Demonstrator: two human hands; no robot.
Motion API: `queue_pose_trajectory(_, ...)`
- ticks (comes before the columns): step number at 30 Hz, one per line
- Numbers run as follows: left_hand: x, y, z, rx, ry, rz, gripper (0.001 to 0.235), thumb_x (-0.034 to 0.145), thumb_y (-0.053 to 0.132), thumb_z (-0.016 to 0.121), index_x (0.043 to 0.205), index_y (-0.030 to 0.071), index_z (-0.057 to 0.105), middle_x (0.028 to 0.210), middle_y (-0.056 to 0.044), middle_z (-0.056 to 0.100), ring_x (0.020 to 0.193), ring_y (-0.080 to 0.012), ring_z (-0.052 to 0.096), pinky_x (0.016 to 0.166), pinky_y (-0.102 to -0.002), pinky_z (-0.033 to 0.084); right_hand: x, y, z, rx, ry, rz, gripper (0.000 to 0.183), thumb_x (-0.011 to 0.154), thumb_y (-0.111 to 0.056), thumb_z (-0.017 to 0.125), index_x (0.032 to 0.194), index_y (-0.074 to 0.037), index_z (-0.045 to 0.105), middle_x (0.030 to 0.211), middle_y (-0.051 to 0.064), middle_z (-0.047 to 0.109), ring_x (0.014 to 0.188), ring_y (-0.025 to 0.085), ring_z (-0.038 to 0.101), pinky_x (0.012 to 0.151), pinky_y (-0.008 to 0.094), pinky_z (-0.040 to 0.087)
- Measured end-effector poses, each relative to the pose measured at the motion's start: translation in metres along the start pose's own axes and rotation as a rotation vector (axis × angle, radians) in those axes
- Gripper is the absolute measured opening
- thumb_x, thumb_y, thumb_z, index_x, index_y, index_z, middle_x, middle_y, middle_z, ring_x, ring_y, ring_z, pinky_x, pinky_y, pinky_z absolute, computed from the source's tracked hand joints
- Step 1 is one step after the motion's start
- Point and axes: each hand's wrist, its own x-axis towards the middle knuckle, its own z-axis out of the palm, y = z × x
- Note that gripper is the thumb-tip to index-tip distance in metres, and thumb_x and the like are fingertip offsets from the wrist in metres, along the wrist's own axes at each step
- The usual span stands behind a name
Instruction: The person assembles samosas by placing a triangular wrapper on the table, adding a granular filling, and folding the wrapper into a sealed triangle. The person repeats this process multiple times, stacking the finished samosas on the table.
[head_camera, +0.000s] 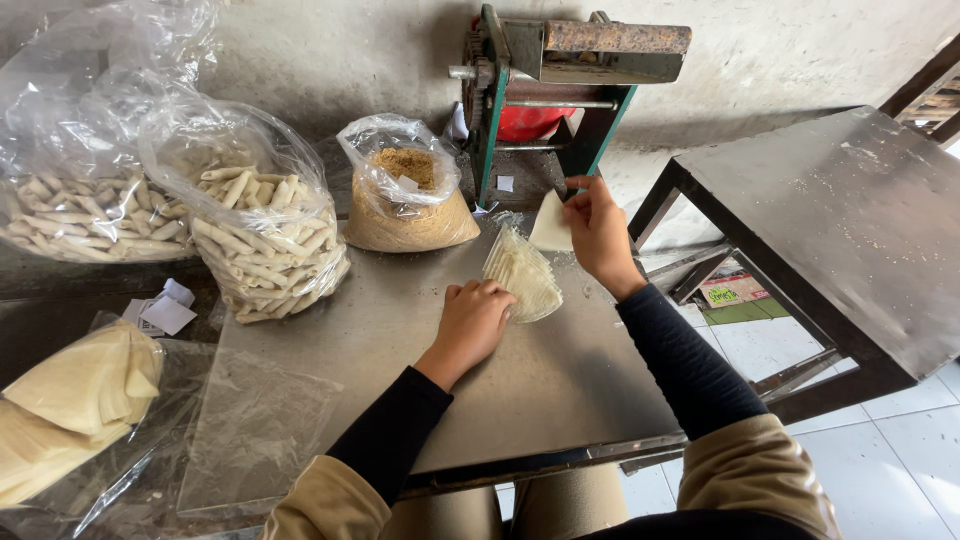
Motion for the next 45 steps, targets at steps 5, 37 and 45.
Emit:
queue_pose_trajectory(5, 0.003, -0.011, -0.010, -0.151, 0.073, -0.068, 0.014, 0.094, 0.017, 0.063, 0.098, 0.010, 0.076, 0.098, -0.008, 0.074, 0.090, -0.0239, 0.070, 0.084, -0.042, 0.055, 0.004, -0.027, 0.016, -0.053, -0.016, -0.180, 0.029, 0.097, 0.002, 0.065, 0.125, 0.000, 0.059, 0.097, 0.010, 0.073, 0.080, 0.016, 0.071, 0.072, 0.028, 0.060)
queue_pose_trajectory(37, -0.016, -0.094, -0.059, -0.771, -0.472, -0.614, 0.032, 0.073, 0.006, 0.086, 0.091, -0.003, 0.062, 0.074, -0.015, 0.073, 0.059, -0.0198, 0.074, 0.050, -0.028, 0.057, 0.122, -0.077, 0.168, -0.412, -0.432, -0.192, 0.027, 0.076, -0.016, 0.069, 0.102, -0.017, 0.077, 0.108, 0.009, 0.073, 0.101, 0.031, 0.069, 0.088, 0.045, 0.052)
queue_pose_trajectory(45, -0.016, -0.090, -0.062, -0.741, -0.454, -0.634, 0.032, 0.075, 0.005, 0.086, 0.092, -0.002, 0.060, 0.073, -0.015, 0.072, 0.057, -0.0187, 0.073, 0.050, -0.028, 0.056, 0.119, -0.091, 0.175, -0.501, -0.478, -0.105, 0.029, 0.081, -0.008, 0.059, 0.104, -0.015, 0.075, 0.109, 0.007, 0.073, 0.104, 0.029, 0.068, 0.094, 0.047, 0.045)
